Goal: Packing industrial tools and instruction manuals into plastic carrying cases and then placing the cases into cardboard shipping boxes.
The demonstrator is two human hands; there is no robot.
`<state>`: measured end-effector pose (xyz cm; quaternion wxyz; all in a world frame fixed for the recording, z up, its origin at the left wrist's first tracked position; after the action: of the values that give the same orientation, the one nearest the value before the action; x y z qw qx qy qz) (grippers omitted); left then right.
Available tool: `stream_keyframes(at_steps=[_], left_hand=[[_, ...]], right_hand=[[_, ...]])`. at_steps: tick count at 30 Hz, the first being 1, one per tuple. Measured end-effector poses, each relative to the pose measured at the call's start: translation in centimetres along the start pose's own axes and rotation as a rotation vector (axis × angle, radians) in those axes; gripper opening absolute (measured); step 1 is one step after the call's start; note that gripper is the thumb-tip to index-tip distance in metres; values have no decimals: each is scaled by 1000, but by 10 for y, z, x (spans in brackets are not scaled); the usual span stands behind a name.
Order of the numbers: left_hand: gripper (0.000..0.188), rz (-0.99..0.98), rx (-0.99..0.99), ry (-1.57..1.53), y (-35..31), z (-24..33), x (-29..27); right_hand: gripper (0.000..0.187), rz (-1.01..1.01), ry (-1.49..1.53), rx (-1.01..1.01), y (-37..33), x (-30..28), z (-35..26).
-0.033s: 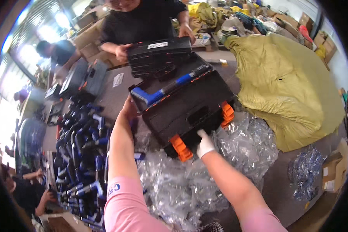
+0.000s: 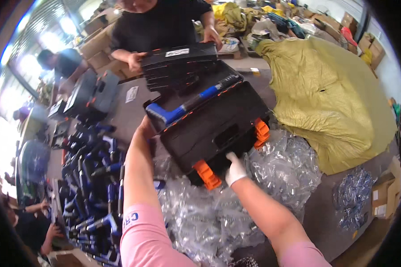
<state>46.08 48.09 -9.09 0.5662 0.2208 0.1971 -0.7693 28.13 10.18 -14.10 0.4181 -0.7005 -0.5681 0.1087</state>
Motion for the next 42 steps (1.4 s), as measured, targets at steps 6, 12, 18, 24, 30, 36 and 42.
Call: stream_keyframes(at_steps=[6, 12, 18, 24, 30, 36, 42], left_hand=[[59, -119, 51, -114, 100, -90, 18], [57, -177, 38, -180, 88, -140, 48], [56, -217, 51, -158, 22, -125, 28], [54, -270, 50, -120, -49, -83, -33], [52, -370, -110, -196, -189, -88, -127], [50, -299, -177, -263, -197, 2, -102], [49, -314, -181, -349, -285, 92, 90]], right_hand=[[48, -66, 294, -90, -11, 7, -22], [52, -326, 480, -40, -11, 28, -31], [35, -405, 397, -32, -37, 46, -45], [25, -489, 465, 270, -79, 75, -39], [28, -689, 259, 9, -149, 100, -87], [37, -1301, 285, 6, -255, 98, -150], [39, -1285, -24, -10, -269, 20, -171]])
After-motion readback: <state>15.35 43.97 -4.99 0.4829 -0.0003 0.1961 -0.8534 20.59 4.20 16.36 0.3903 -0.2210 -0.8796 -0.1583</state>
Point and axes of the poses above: each hand's wrist, its own y-axis towards the middle knuckle, its own x-axis out of the palm, z = x × y, the point moved 10 cm from there along y, towards the middle knuckle, and after that the axes turned 6 degrees about x, right-handed, at the moved point
